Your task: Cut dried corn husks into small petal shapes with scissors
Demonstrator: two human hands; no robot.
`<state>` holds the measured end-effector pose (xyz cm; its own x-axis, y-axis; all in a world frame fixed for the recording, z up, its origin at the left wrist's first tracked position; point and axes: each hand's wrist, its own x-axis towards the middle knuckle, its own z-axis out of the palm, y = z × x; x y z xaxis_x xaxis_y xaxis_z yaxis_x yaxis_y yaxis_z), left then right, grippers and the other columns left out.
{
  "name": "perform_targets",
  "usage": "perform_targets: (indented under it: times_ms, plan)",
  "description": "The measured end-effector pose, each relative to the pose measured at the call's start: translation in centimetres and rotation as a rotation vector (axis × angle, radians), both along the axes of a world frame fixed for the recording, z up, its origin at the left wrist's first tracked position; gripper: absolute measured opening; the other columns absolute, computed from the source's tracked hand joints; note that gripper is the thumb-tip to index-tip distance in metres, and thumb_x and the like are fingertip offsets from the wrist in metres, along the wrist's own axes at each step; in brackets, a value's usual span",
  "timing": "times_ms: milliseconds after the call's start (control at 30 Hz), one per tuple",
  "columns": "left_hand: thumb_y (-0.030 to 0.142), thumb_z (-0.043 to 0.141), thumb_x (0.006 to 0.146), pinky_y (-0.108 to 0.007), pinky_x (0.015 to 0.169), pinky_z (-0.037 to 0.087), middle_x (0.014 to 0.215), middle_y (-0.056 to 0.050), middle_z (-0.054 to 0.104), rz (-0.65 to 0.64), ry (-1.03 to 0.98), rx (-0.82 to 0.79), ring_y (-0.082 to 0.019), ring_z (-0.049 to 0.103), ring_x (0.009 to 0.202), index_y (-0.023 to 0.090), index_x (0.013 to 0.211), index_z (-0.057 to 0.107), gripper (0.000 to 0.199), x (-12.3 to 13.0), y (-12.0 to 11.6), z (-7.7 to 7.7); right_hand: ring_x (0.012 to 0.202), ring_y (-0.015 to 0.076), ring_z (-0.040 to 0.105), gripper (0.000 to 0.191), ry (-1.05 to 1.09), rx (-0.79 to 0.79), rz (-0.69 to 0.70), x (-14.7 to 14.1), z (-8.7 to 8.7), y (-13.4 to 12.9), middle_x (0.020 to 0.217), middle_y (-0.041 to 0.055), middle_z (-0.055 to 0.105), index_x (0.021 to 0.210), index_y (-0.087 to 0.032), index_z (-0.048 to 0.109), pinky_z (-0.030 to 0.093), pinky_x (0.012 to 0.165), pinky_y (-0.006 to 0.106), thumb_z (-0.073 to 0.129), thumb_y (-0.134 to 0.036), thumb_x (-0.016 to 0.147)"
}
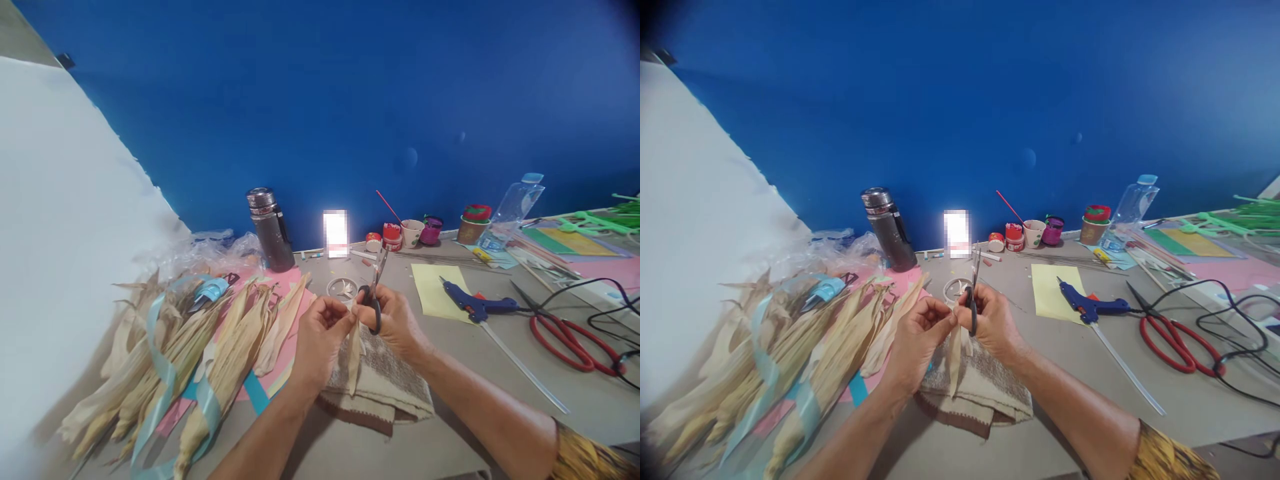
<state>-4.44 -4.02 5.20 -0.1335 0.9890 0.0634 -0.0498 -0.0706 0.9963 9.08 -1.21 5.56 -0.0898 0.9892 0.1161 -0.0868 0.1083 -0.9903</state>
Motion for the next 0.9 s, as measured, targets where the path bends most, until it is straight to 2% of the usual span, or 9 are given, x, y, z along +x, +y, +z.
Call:
perform_targets:
  times_ms: [233, 400, 533, 900]
  plan:
    - [0.028, 0.083, 0.062, -0.021, 0.056, 0.04, 0.066, 0.002, 0.06, -0.029, -0.118, -0.051, -0.009, 0.051, 0.058, 0.015, 0.079, 0.064, 0.029, -0.2, 0.5, -0.3, 0.056, 0.0111, 0.045, 0.025, 0.006, -0.026, 0.016, 0.2, -0.5, 0.1, 0.063, -0.0023, 0.056, 0.076, -0.016, 0.062, 0.037, 0.052, 0.023, 0.072, -0.033, 0.061]
    - [0.018, 0.079, 0.06, -0.02, 0.056, 0.04, 0.066, 0.004, 0.059, 0.047, -0.245, -0.059, -0.008, 0.05, 0.056, 0.017, 0.08, 0.061, 0.027, -0.9, 0.8, -0.3, 0.059, 0.0112, 0.046, 0.028, -0.06, -0.028, 0.132, 0.3, -1.0, 0.4, 0.066, -0.0025, 0.055, 0.081, -0.015, 0.062, 0.036, 0.054, 0.023, 0.075, -0.033, 0.064]
    - [0.016, 0.078, 0.059, -0.02, 0.055, 0.039, 0.065, 0.005, 0.058, 0.066, -0.277, -0.068, -0.007, 0.049, 0.054, 0.017, 0.079, 0.06, 0.027, -1.1, 0.9, -0.4, 0.06, 0.0106, 0.044, 0.029, -0.057, -0.025, 0.204, -0.1, -1.3, 0.1, 0.066, -0.0029, 0.054, 0.08, -0.014, 0.061, 0.035, 0.054, 0.022, 0.076, -0.031, 0.063]
    - [0.017, 0.077, 0.058, -0.021, 0.056, 0.039, 0.061, 0.006, 0.055, -0.008, -0.287, -0.122, -0.007, 0.049, 0.053, 0.018, 0.077, 0.057, 0.027, -1.2, 0.6, -0.1, 0.054, 0.0096, 0.04, 0.023, -0.044, -0.061, 0.194, 0.0, -1.5, 0.2, 0.06, -0.0029, 0.05, 0.074, -0.015, 0.061, 0.031, 0.049, 0.023, 0.073, -0.032, 0.064]
